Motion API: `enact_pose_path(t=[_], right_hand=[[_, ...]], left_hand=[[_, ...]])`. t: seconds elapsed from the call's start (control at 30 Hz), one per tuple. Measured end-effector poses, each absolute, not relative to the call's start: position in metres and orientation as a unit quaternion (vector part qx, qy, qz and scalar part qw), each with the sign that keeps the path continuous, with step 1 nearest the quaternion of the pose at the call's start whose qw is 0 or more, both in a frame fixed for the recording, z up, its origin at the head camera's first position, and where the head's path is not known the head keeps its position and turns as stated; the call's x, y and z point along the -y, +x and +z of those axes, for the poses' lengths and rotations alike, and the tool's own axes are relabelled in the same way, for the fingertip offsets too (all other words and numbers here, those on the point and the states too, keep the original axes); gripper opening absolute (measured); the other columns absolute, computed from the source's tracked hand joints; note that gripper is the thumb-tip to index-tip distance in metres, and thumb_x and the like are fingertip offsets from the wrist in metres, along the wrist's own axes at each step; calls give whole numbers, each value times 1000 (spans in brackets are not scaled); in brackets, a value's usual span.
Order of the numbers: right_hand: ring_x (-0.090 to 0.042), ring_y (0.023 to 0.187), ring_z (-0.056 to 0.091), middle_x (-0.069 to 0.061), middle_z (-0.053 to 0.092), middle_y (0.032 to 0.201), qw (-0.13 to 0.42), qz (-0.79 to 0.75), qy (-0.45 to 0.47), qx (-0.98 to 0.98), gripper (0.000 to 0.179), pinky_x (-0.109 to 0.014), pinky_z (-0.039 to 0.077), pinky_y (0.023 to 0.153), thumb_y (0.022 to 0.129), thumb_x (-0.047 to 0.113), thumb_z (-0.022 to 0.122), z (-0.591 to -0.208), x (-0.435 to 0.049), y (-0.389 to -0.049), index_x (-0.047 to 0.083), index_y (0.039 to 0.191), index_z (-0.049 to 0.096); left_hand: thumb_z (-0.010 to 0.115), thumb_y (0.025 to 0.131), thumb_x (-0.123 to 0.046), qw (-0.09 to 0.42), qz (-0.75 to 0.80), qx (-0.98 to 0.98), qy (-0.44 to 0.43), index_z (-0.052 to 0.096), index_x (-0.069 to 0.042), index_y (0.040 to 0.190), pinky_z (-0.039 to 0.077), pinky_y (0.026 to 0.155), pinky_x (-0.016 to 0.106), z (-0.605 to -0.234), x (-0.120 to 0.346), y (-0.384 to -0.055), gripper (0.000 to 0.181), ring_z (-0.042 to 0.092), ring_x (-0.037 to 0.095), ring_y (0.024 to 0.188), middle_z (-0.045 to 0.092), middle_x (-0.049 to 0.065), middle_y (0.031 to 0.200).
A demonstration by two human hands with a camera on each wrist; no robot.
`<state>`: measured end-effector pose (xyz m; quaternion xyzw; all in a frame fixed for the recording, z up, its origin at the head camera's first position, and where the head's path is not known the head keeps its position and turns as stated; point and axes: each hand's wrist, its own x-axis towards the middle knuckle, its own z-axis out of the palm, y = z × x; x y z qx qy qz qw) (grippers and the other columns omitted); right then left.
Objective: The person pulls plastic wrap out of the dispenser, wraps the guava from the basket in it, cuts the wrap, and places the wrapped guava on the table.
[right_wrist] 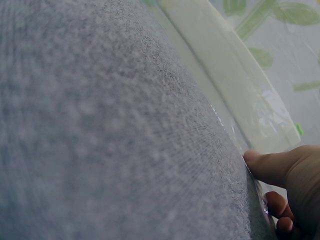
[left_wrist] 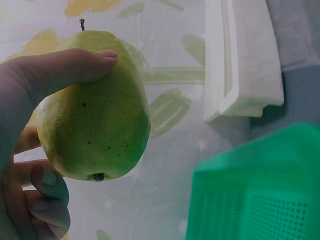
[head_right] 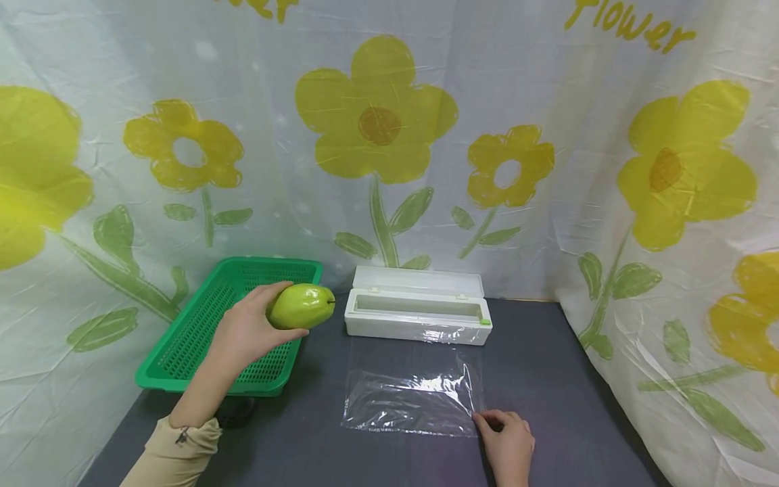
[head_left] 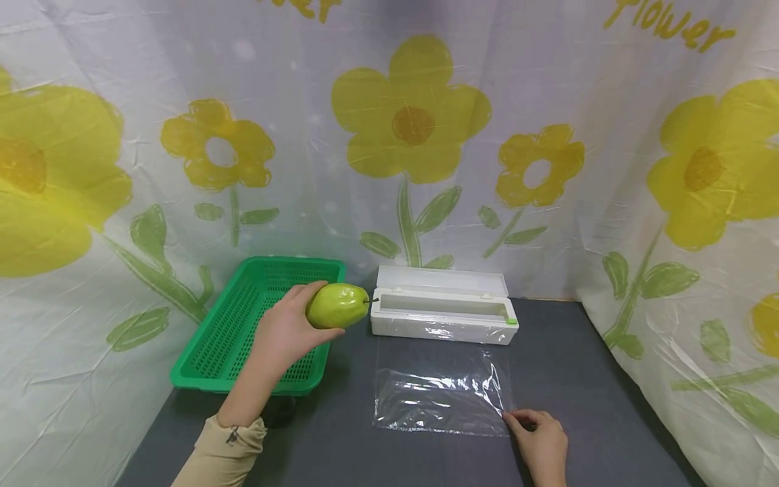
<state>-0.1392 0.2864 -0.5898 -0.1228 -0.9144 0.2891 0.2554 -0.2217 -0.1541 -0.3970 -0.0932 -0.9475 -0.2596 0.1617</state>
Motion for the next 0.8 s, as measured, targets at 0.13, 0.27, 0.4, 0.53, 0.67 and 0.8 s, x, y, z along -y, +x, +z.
enact_pose_path(t=[0.13,0.27,0.4,0.53,0.67,0.8], right_hand=[[-37,79,64,-10,75,78,253,291,-123,915,15,-56,48,78,78,19,93,-590,-286,-140,8,78,83],[-37,78,64,-9,74,77,252,290,-119,915,16,-56,47,77,78,19,94,-591,-286,-140,8,78,82],[-37,78,64,-9,74,77,254,290,-119,915,16,-56,47,77,79,20,93,-591,-287,-140,8,77,82],[-36,78,64,-8,74,77,259,291,-122,913,15,-55,48,77,79,19,93,-591,-287,-140,9,77,83],[-35,77,63,-8,74,76,259,288,-122,914,16,-54,48,76,78,19,94,-591,-287,-140,9,77,82],[-35,76,63,-8,74,76,259,286,-123,914,15,-54,47,75,78,19,94,-591,-286,-140,9,76,82]], left_hand=[[96,75,-44,162,-266,945,-98,58,-17,151,58,80,57,-399,144,-219,89,70,39,107,66,14,136],[96,74,-45,169,-268,942,-108,60,-18,148,59,76,53,-402,132,-216,87,71,35,102,68,10,132],[96,72,-46,182,-251,943,-119,63,-18,145,58,70,49,-410,119,-215,85,72,31,96,69,8,128],[96,70,-48,193,-232,945,-123,64,-18,142,57,65,45,-420,106,-213,85,72,28,90,69,5,124],[96,69,-49,202,-219,946,-130,65,-18,140,55,59,41,-427,94,-211,83,70,26,79,70,5,122],[96,69,-49,209,-210,945,-138,66,-16,139,53,55,38,-432,83,-210,83,68,25,71,71,6,120]])
